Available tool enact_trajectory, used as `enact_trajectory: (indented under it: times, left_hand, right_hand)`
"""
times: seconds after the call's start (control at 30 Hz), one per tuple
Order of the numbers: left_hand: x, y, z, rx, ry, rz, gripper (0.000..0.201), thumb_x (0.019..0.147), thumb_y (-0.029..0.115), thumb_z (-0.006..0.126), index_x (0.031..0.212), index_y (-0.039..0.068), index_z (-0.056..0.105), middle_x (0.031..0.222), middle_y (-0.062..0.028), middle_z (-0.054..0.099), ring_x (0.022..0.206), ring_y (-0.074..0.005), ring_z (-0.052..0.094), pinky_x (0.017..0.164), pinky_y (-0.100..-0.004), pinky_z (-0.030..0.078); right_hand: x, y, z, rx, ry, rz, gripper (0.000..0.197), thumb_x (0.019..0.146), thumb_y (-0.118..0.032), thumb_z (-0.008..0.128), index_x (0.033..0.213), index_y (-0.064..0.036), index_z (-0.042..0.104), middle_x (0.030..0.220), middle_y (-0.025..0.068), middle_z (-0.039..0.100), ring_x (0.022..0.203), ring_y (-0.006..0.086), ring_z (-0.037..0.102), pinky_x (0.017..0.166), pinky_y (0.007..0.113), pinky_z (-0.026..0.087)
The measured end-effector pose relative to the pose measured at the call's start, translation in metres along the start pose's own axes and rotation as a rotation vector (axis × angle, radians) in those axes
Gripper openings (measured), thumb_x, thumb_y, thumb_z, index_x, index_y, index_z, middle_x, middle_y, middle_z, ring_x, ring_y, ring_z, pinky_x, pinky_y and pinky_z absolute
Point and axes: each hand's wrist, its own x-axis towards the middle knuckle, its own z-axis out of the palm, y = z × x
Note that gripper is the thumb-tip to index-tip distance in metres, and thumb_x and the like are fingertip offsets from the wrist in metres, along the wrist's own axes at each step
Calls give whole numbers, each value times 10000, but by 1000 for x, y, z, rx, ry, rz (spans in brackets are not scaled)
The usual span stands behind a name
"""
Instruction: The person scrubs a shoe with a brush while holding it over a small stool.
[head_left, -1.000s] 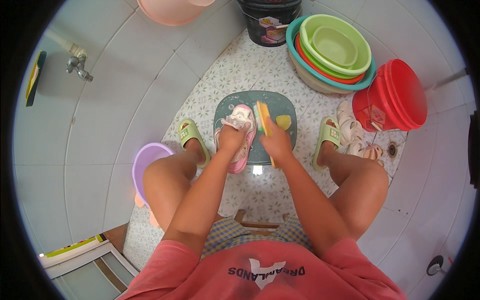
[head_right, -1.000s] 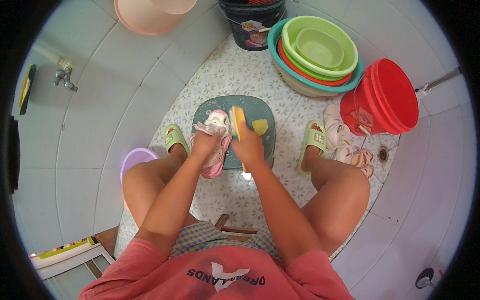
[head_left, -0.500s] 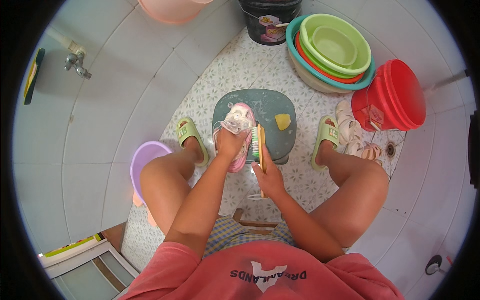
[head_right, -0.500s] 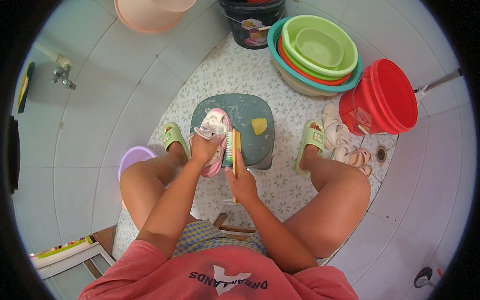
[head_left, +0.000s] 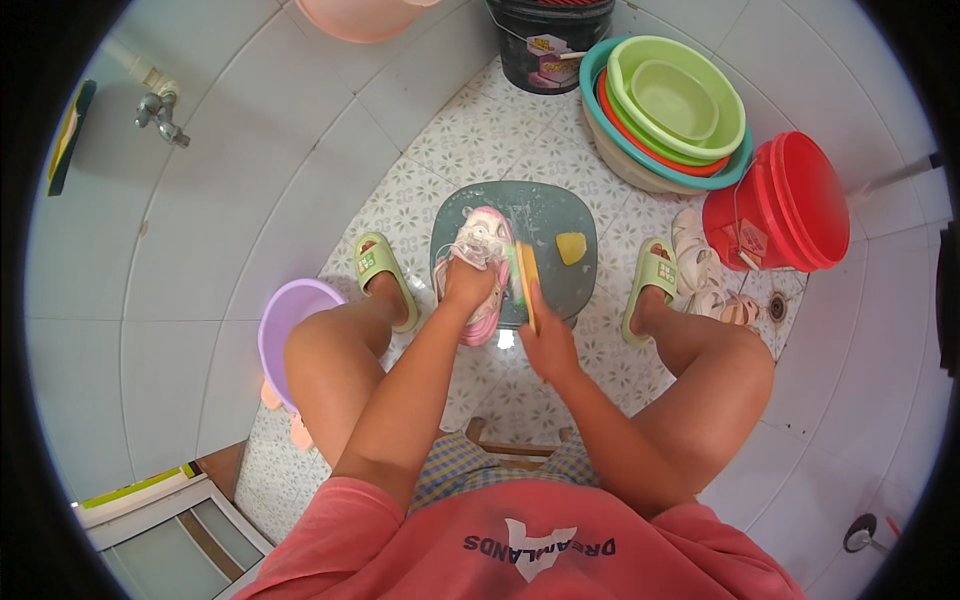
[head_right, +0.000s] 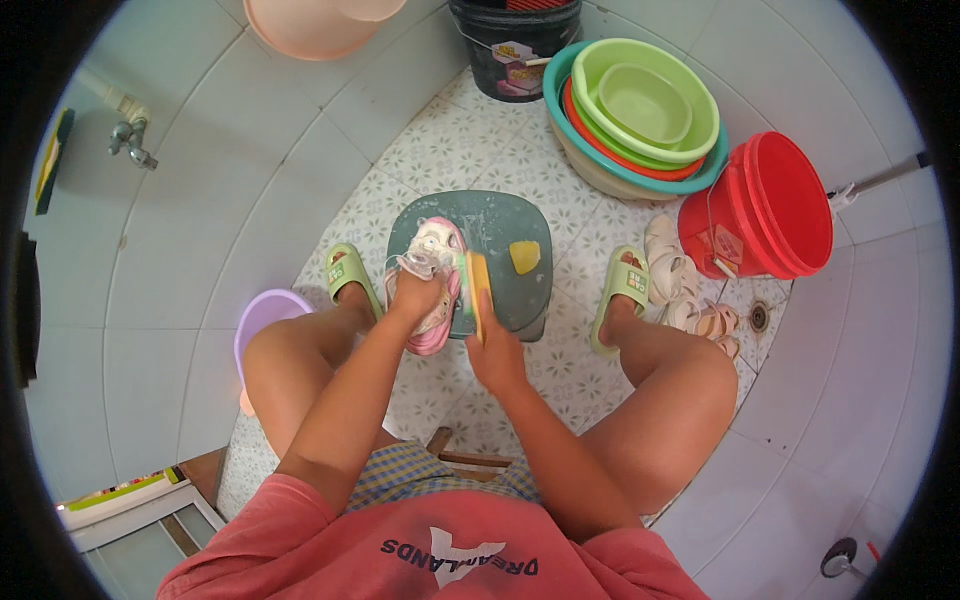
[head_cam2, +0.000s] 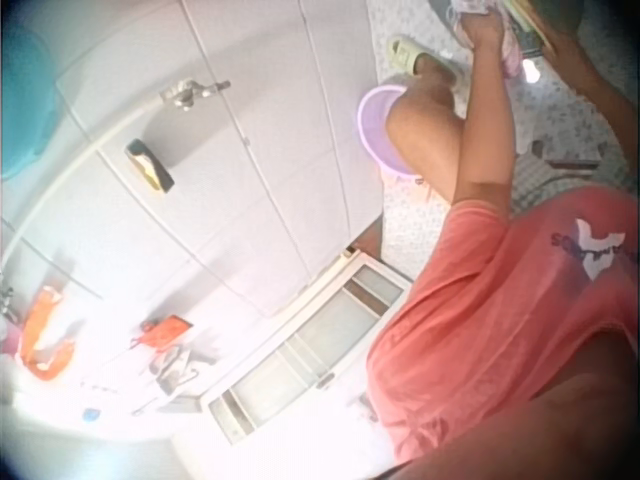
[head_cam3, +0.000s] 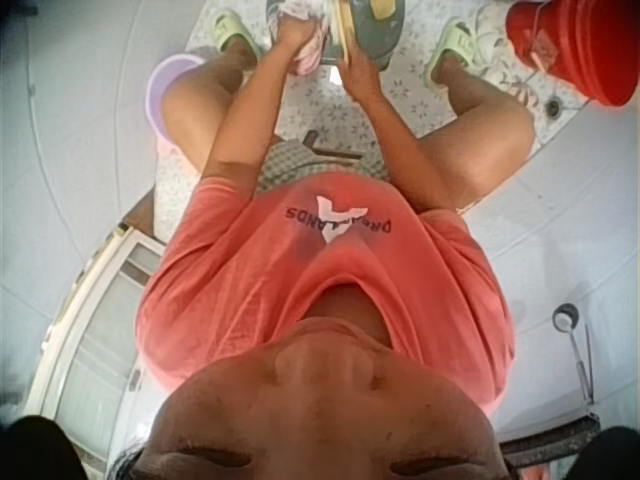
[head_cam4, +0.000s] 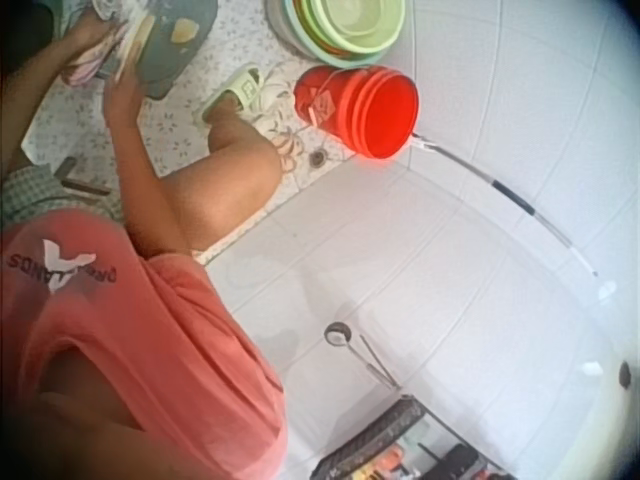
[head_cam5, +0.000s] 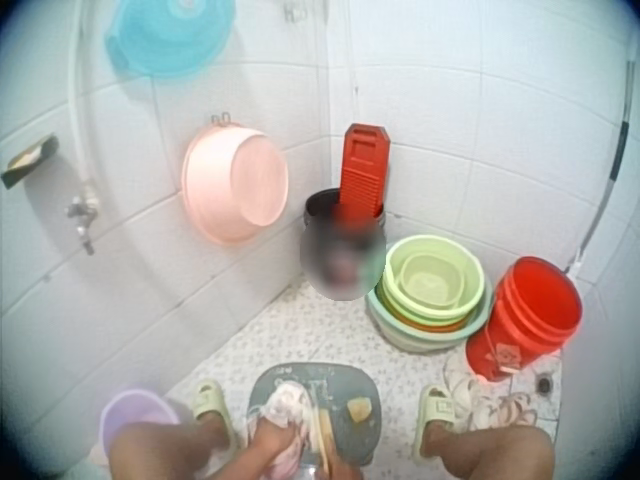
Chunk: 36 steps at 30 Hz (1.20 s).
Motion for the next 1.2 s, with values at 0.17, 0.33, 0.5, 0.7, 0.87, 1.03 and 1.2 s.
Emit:
enact_trajectory:
  times: [0.17,0.33,0.5,0.7,0.87,1.03,1.2]
  left_hand:
    - [-3,7,-9,-53,-38,-18,396,766,163,531,1137,27,557,1121,-190,584,1046,-335,555,894,-390,436]
    - [-3,7,-5,-89,-60,-78,391,762,159,529,1129,28,560,1108,-186,592,1041,-331,559,881,-389,444]
    - [-4,11,0,-112,13,-81,395,764,160,529,1136,32,558,1111,-196,587,1049,-332,555,885,-385,440]
    - [-4,0,0,-312,48,-84,386,762,120,566,1132,13,557,1113,-163,602,1051,-292,569,880,-358,442]
    - [-4,13,-11,-502,-21,-224,401,738,33,586,1135,-11,551,1089,-115,611,1003,-208,589,829,-299,454]
    - [-5,19,-17,-735,-40,-310,436,720,-70,525,1152,-11,535,1090,-101,595,968,-195,590,793,-292,465]
    - [3,16,-16,-952,-15,-472,445,687,-120,524,1117,-7,539,1041,-90,589,910,-214,596,744,-305,493]
  right_hand:
    - [-6,-9,10,14,45,45,667,782,-156,483,1406,-153,246,874,264,604,774,423,587,703,447,473]
    - [78,-29,1,-129,78,-47,706,768,-160,495,1411,-113,207,848,270,602,799,434,583,705,482,461]
    - [65,-15,1,-133,74,-64,722,767,-180,511,1412,-99,198,809,271,598,763,440,578,711,498,453]
    - [-9,0,9,-63,-1,7,747,748,-155,536,1415,-99,204,839,254,592,778,415,579,735,481,452]
    - [-25,24,13,52,240,-174,729,749,-150,574,1405,-102,259,1032,229,563,776,361,594,722,433,471]
    - [-18,17,3,429,-21,140,637,848,-224,581,1411,-188,286,973,106,568,726,169,595,610,329,507]
    - [-28,4,1,534,-87,333,620,867,-290,565,1409,-178,285,952,144,550,751,210,574,652,323,470]
